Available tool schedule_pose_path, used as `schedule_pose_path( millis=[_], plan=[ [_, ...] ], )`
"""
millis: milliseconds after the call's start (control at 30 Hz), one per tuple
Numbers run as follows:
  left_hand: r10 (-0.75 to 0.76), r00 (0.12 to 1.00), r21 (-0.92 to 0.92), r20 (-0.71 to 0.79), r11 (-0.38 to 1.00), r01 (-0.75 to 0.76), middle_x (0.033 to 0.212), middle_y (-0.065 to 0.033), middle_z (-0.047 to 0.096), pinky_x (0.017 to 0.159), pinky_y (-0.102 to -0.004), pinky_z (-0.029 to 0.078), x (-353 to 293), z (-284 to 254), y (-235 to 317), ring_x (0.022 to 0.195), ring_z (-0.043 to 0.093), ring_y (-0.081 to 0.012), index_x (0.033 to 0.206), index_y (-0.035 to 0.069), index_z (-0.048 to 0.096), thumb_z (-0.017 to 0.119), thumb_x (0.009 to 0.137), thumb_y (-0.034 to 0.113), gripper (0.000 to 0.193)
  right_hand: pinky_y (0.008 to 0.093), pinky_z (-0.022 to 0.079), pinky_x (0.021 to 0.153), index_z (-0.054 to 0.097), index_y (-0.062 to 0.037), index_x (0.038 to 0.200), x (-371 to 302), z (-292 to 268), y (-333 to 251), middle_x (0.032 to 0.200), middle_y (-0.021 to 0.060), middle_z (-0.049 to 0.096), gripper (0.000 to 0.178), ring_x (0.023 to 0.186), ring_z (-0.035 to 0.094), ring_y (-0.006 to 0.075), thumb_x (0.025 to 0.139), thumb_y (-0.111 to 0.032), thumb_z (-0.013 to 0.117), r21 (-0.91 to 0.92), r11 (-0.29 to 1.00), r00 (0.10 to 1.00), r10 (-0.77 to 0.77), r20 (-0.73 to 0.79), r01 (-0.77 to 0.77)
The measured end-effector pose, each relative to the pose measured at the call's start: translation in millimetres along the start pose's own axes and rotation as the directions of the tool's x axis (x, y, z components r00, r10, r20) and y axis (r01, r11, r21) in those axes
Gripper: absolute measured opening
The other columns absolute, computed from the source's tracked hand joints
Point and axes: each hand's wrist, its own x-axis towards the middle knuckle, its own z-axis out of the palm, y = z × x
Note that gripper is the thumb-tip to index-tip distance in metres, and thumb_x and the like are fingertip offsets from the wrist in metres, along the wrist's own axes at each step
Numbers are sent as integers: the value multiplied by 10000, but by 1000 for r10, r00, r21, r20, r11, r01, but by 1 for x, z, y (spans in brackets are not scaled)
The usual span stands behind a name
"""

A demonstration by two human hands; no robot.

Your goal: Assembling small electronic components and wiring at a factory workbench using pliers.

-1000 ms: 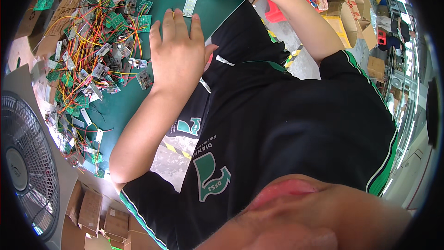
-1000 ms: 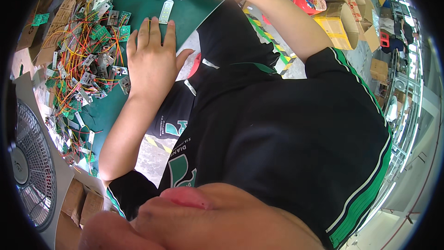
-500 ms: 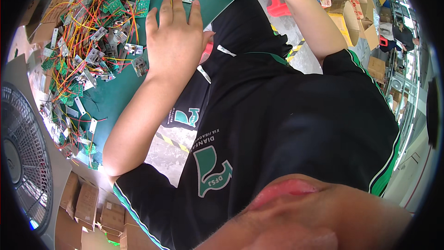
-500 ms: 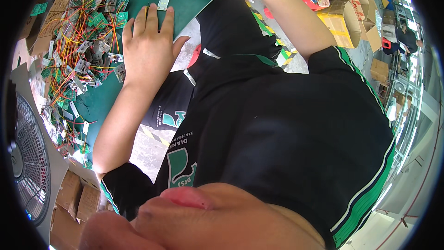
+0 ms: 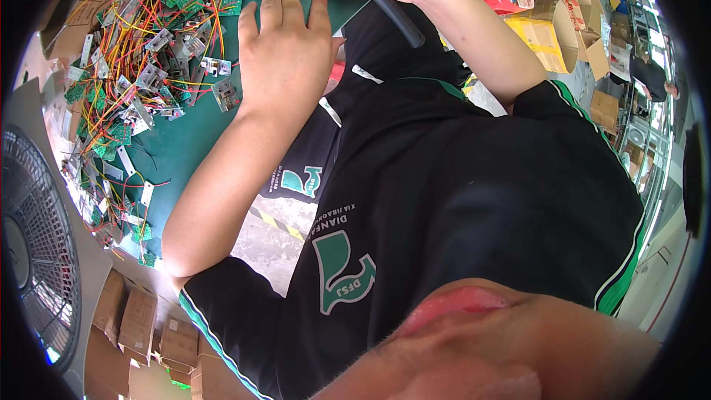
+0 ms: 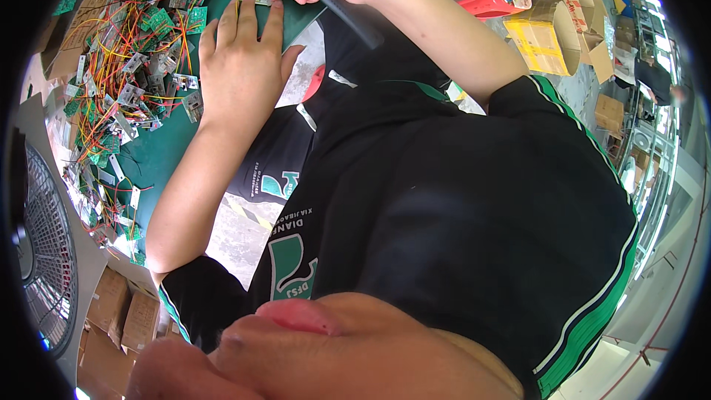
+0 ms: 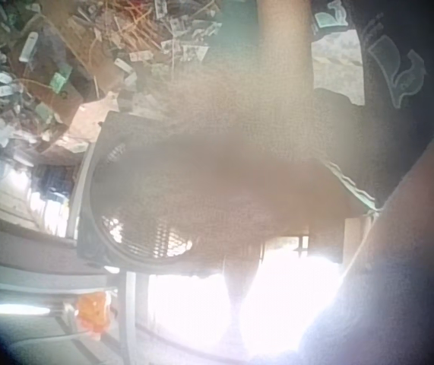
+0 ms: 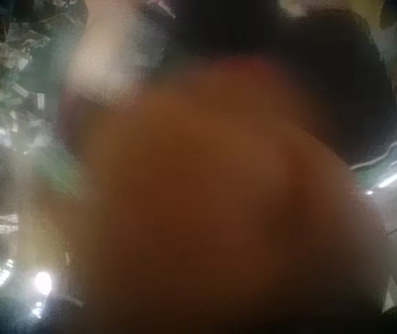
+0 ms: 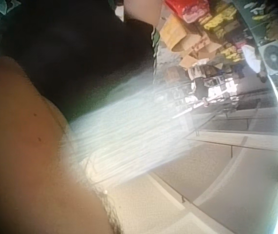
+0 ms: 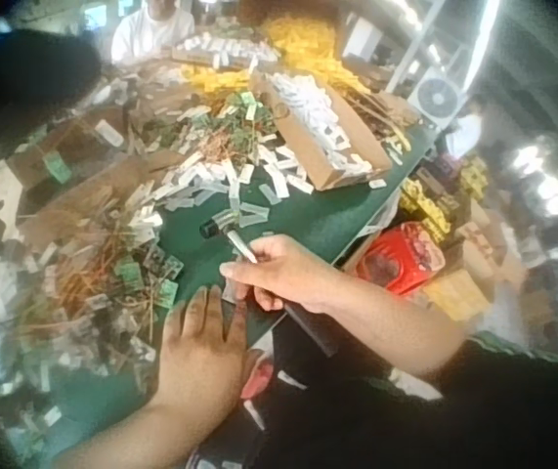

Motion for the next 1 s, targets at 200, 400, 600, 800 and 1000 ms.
schedule_pose_path(
  millis=[200,400,600,800,1000],
  plan=[
    [0,1000,-14,-1,1000,0,1326,-168,659,1059,-485,453,-3,0,0,1286,591,-319,1293,127,700,782,837,451,566,234,407,434,615,-22,865,5,-6,6,706,39,639,239,483,538,84,1025,-196,653,-252,966,998,-58,22,62],
    [-4,1000,-14,-8,1000,4,1331,-171,657,1061,-494,451,-3,2,-1,1295,587,-317,1298,135,700,774,845,456,560,240,437,454,606,-13,853,1,-4,-6,727,56,661,233,507,575,98,1043,-148,601,-277,960,999,-47,15,49],
    [-2,1000,0,6,1000,2,1342,-177,653,1064,-495,450,-3,3,-1,1299,586,-315,1317,137,694,762,854,463,570,260,487,486,608,9,850,5,-4,0,760,83,684,228,524,600,118,1044,-107,576,-244,970,997,-5,-81,-15],
    [-9,1000,-57,-22,998,8,1337,-185,657,1077,-520,441,-3,3,0,1312,572,-317,1275,111,720,824,783,407,583,264,475,484,610,14,852,6,1,5,731,74,665,231,512,576,116,1047,-102,566,-240,970,991,2,-130,-33],
    [-10,1000,-56,-18,998,9,1333,-190,656,1077,-518,441,-3,4,1,1311,569,-321,1281,114,718,824,782,410,590,278,479,487,596,6,839,4,1,10,696,60,638,236,511,573,119,1043,-110,574,-301,952,991,-90,-98,56]
  ],
)
